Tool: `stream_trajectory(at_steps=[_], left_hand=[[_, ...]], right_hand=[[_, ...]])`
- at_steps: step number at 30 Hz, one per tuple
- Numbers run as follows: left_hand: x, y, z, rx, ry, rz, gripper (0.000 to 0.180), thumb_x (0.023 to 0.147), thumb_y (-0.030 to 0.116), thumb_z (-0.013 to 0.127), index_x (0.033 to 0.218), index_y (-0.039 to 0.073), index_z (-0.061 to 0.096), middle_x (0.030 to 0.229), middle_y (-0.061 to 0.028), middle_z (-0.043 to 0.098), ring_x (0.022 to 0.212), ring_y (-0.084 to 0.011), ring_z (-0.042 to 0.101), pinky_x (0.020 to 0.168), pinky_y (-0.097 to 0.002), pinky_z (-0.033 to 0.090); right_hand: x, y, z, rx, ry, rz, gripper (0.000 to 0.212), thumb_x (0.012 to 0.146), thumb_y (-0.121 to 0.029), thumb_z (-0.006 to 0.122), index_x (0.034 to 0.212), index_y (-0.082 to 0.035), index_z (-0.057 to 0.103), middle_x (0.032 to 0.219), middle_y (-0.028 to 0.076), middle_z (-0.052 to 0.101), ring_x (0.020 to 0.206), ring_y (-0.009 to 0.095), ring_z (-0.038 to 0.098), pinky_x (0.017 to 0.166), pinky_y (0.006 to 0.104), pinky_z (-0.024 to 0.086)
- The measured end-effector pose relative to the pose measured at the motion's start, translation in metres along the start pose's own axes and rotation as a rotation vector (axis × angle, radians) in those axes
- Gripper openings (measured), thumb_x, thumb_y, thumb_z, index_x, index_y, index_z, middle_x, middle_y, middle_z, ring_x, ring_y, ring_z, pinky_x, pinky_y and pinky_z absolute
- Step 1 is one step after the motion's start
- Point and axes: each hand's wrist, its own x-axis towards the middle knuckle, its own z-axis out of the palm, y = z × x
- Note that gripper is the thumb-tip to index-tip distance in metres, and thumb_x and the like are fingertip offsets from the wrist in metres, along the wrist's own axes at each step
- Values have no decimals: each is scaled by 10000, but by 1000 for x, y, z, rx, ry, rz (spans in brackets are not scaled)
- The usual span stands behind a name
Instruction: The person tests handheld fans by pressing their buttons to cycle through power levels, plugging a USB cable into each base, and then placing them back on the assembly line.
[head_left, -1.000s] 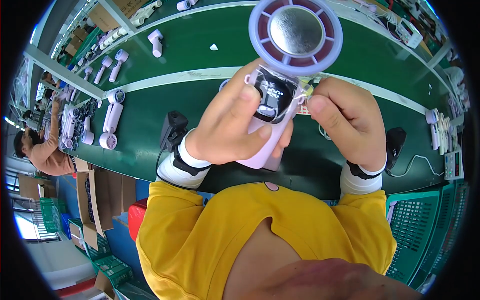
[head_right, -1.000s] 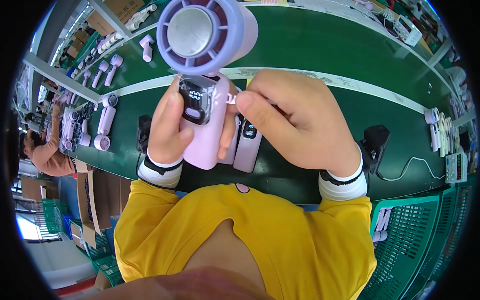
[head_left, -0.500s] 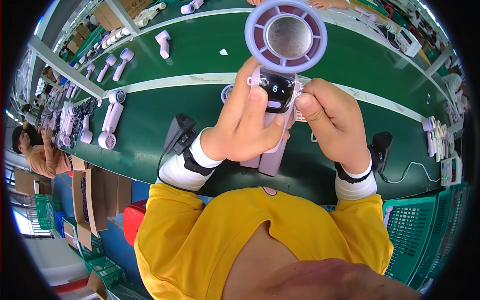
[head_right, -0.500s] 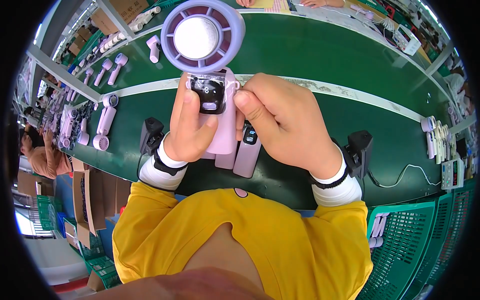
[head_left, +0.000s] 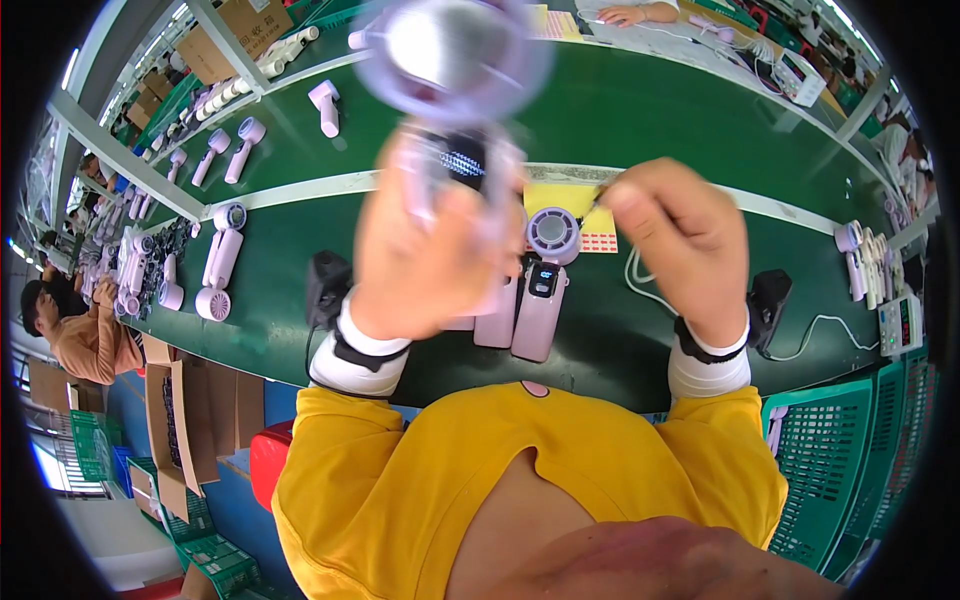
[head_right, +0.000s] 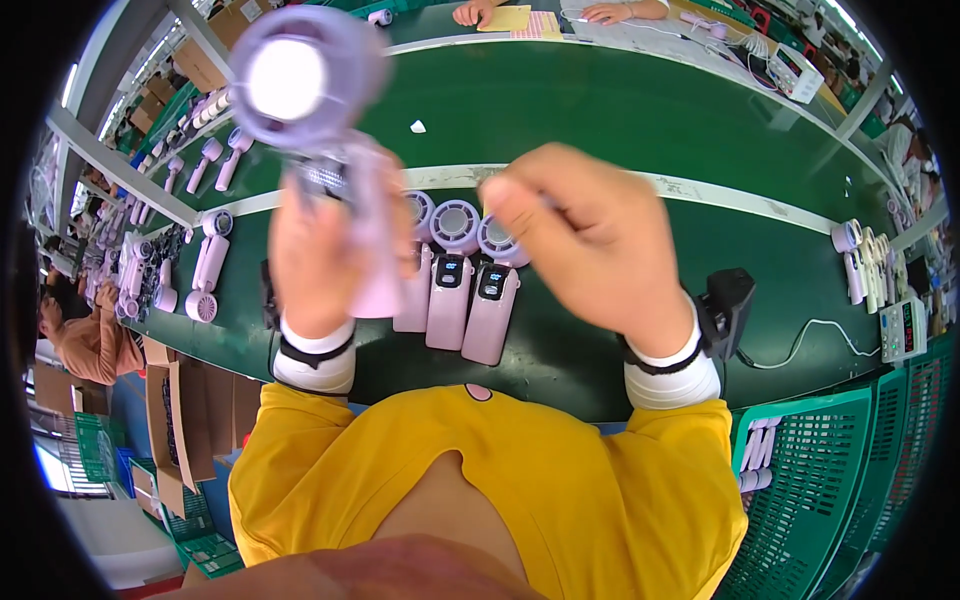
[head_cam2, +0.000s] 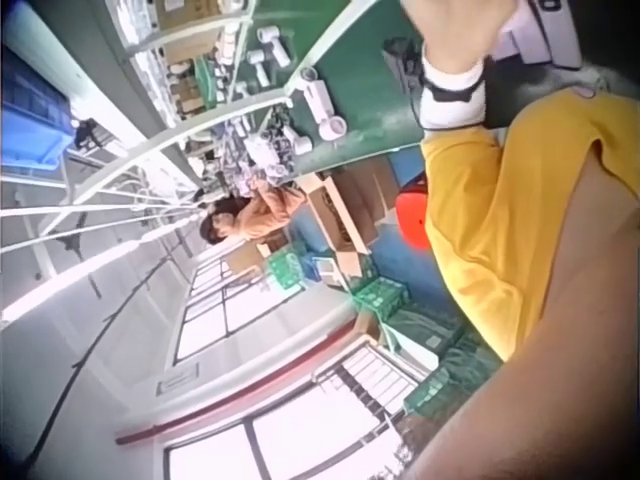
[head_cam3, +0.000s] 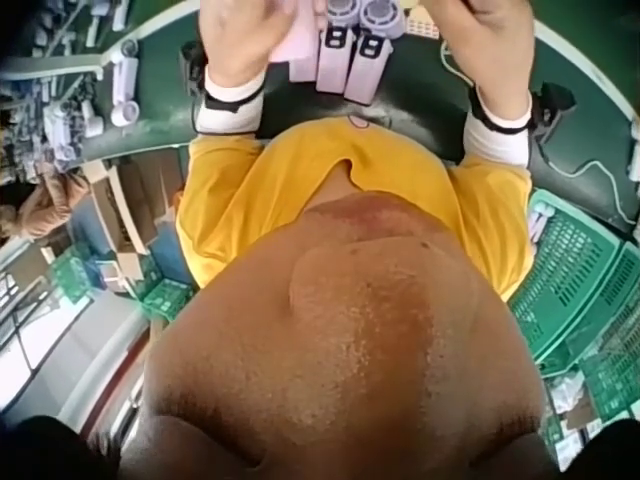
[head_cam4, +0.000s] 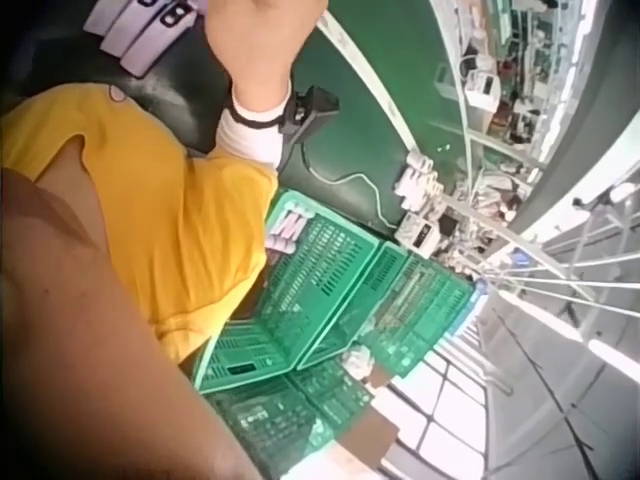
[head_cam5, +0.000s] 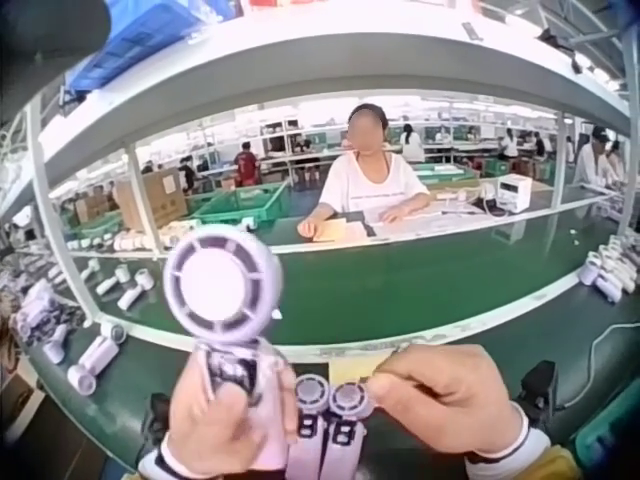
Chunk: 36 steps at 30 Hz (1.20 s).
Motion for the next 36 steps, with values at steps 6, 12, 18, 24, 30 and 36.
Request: stream_trajectory(at_steps=[6, 12, 18, 24, 30, 36], left_hand=[[-38, 51, 12, -68, 214, 432, 435, 819, 303, 543, 1112, 25, 384, 914, -126, 500, 776, -208, 522, 686, -345, 444], [-55, 42, 36, 183, 376, 889, 359, 773, 286, 605, 1054, 91, 494, 915, -108, 528, 767, -218, 532, 682, -357, 435], [23, 0, -96, 120, 110, 387, 331, 751, 121, 573, 1057, 72, 459, 955, -81, 536, 712, -174, 539, 593, -300, 461], [132, -130, -185, 795, 350, -270, 466, 694, 92, 587, 1100, -58, 413, 859, -149, 580, 729, -228, 597, 620, -325, 485], [150, -188, -218, 1146, 210, -289, 385, 707, 110, 572, 1013, -68, 421, 705, -199, 550, 637, -265, 563, 601, -328, 458], [75, -154, -181, 1171, 853, 204, 203, 732, 132, 560, 779, -40, 464, 718, -223, 474, 638, -383, 464, 573, -438, 369]], right_hand=[[0, -7, -6, 190, 191, -57, 164, 864, -142, 547, 807, 11, 571, 713, 26, 541, 596, 73, 435, 548, 194, 341], [-3, -6, -6, 119, 140, -61, 186, 876, -153, 530, 822, 21, 562, 761, 33, 547, 648, 69, 438, 589, 189, 340], [-5, -7, -14, 125, 360, -150, 150, 853, -119, 546, 796, 19, 566, 693, 42, 543, 580, 82, 444, 529, 198, 347], [-11, -14, -23, 116, 560, -246, 166, 842, -121, 537, 778, 28, 567, 656, 66, 540, 561, 103, 459, 519, 218, 363], [-10, -11, -25, 66, 444, -255, 190, 830, -153, 537, 779, 27, 570, 665, 69, 550, 552, 110, 450, 517, 226, 355], [-8, -4, -19, 105, 472, -227, 192, 828, -157, 539, 788, 28, 570, 689, 79, 562, 563, 109, 450, 524, 223, 344]])
